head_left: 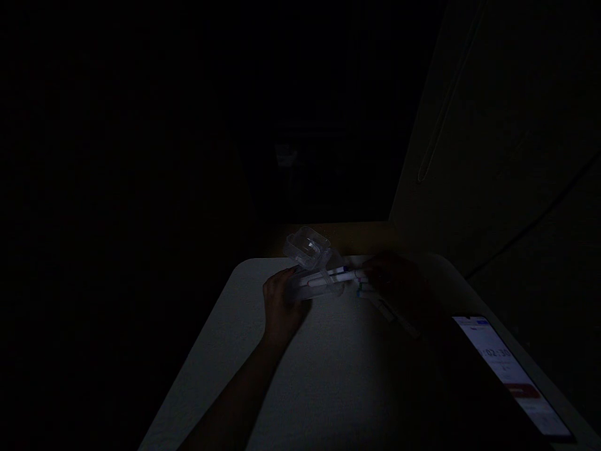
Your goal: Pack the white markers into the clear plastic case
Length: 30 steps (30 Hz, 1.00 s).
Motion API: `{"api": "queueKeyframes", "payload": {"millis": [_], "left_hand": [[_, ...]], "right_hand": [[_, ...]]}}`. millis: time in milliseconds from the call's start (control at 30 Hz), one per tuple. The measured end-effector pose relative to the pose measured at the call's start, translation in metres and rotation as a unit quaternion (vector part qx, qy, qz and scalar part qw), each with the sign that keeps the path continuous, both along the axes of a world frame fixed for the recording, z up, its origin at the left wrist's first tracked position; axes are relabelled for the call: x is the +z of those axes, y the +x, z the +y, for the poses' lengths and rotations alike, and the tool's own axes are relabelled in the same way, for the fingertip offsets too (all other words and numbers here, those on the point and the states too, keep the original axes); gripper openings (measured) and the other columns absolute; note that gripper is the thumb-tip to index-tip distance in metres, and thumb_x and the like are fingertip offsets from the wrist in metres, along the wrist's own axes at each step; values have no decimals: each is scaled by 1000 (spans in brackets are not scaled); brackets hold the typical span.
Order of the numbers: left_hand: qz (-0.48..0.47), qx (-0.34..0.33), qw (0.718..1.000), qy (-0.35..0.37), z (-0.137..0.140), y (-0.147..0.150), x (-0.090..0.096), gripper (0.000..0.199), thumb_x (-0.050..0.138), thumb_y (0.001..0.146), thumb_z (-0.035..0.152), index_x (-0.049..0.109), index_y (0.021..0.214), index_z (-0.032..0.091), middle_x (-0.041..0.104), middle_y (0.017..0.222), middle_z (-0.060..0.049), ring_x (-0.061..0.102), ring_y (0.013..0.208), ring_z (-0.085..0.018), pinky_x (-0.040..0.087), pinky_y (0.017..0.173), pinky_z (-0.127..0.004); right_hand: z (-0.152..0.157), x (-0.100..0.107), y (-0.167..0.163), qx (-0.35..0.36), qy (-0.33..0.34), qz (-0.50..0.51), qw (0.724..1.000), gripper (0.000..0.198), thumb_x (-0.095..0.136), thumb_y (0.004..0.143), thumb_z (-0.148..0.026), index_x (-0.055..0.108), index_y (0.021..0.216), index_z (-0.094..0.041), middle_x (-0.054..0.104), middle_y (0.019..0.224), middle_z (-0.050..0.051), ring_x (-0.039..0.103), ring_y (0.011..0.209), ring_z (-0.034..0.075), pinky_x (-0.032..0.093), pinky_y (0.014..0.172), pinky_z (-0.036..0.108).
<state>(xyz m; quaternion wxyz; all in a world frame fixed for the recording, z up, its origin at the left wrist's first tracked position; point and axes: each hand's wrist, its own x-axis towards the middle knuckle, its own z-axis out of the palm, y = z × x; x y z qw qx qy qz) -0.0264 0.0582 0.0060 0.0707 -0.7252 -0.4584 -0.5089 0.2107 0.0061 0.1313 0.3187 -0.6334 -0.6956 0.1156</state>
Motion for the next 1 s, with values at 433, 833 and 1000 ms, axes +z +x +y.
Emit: {"api": "queueKeyframes", "payload": {"millis": [433,833,1000], "left_hand": [[16,-11,1000,6,-3,2,7,55,63,69,33,49,120,20,58,115,-10,52,107,-26,41,92,-42],[13,-28,1000,7,-5,1,9,53,59,73,36,49,123,19,57,117,-10,52,108,-27,41,93,-42],[18,-19,1000,5,-4,2,10,53,60,72,36,49,121,19,58,115,-10,52,107,-27,41,92,-42]], "right_hand": [[16,-25,-17,12,5,4,1000,18,60,74,-13,70,89,-14,63,91,7,57,83,12,43,80,23],[20,-43,-16,34,8,14,999,17,55,82,-26,67,87,-16,62,89,4,54,80,10,38,75,22],[20,-47,-17,49,51,1,997,23,47,86,-24,67,94,-15,61,93,5,55,86,10,39,79,21]]}}
